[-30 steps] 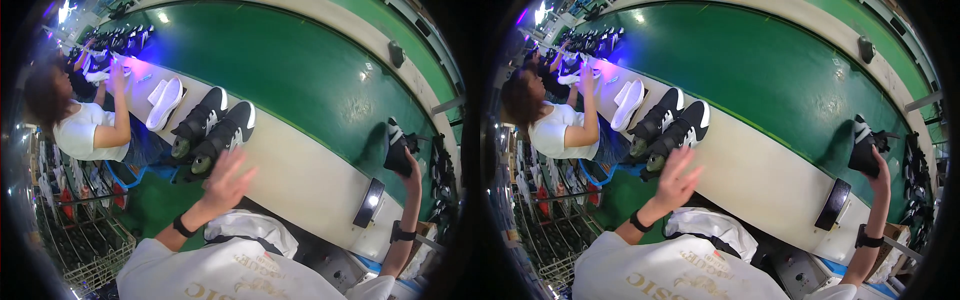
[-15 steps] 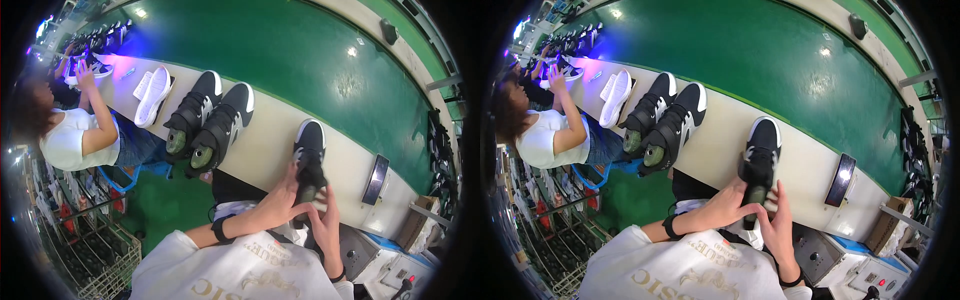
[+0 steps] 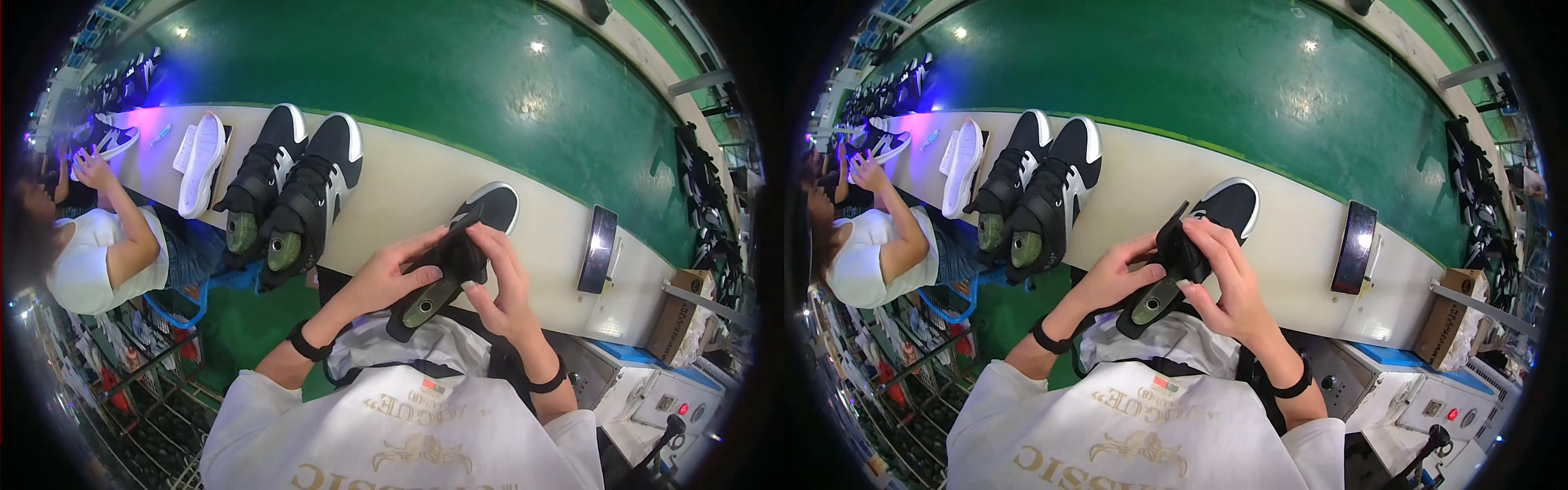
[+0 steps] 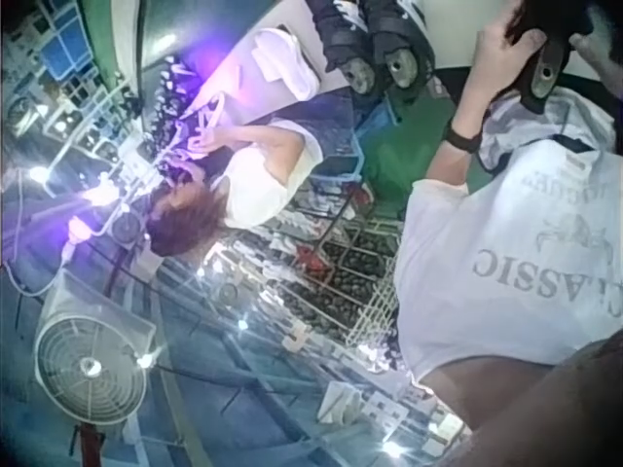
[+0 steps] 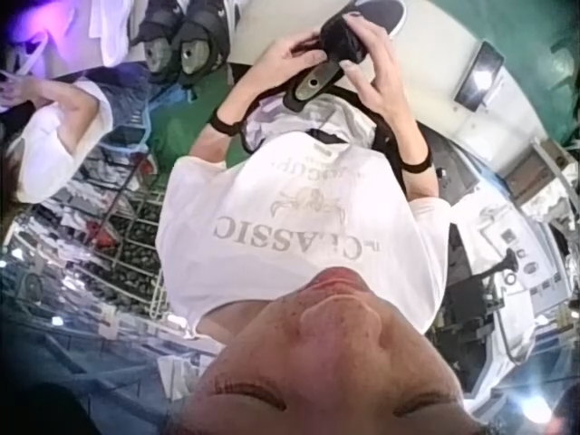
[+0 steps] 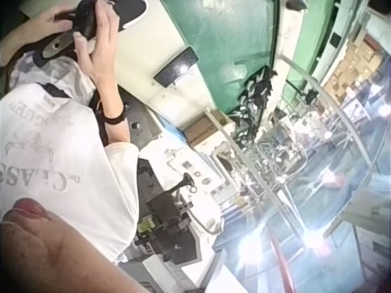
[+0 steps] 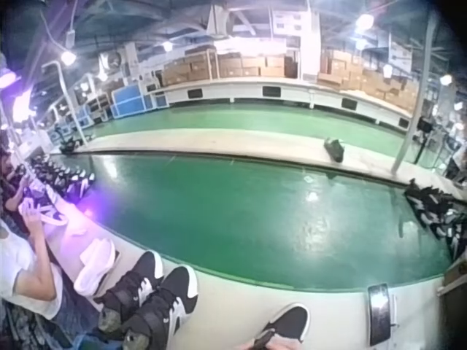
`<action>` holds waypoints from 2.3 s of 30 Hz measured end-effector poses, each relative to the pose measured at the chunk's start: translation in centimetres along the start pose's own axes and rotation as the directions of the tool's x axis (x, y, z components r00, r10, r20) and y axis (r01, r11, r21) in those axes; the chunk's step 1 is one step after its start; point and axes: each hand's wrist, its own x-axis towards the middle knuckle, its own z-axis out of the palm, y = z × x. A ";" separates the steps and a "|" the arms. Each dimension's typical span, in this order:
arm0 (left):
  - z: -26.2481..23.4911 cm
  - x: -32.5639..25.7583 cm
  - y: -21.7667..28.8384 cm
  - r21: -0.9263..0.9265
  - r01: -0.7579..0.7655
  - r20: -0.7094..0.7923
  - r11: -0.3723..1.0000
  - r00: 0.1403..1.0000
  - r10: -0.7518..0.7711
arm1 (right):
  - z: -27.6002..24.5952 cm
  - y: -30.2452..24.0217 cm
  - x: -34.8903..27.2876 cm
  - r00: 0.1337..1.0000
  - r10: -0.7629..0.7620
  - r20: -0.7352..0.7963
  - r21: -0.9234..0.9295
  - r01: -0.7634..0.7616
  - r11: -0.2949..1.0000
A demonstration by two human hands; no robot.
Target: Fitting shoe lasts and adjusting components in shoes on a conveyor belt in a manufacturing facility.
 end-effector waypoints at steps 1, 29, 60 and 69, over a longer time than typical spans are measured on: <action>0.2 0.0 0.2 -0.004 0.004 0.001 1.000 1.000 -0.004 | 0.0 0.1 0.0 1.000 0.005 0.001 0.000 -0.005 1.000; 4.4 -4.3 3.8 0.644 -0.144 0.019 0.751 0.985 0.173 | -5.0 2.1 4.2 0.832 -0.001 0.555 0.033 -0.021 0.999; 3.3 0.8 4.6 0.877 -0.229 0.006 0.422 0.884 0.467 | 2.0 3.4 5.0 0.884 0.379 -0.274 0.725 -0.070 0.686; 3.1 3.2 4.7 0.859 -0.250 -0.028 0.447 0.849 0.528 | -0.5 3.5 4.6 0.932 0.359 0.045 0.852 -0.223 0.474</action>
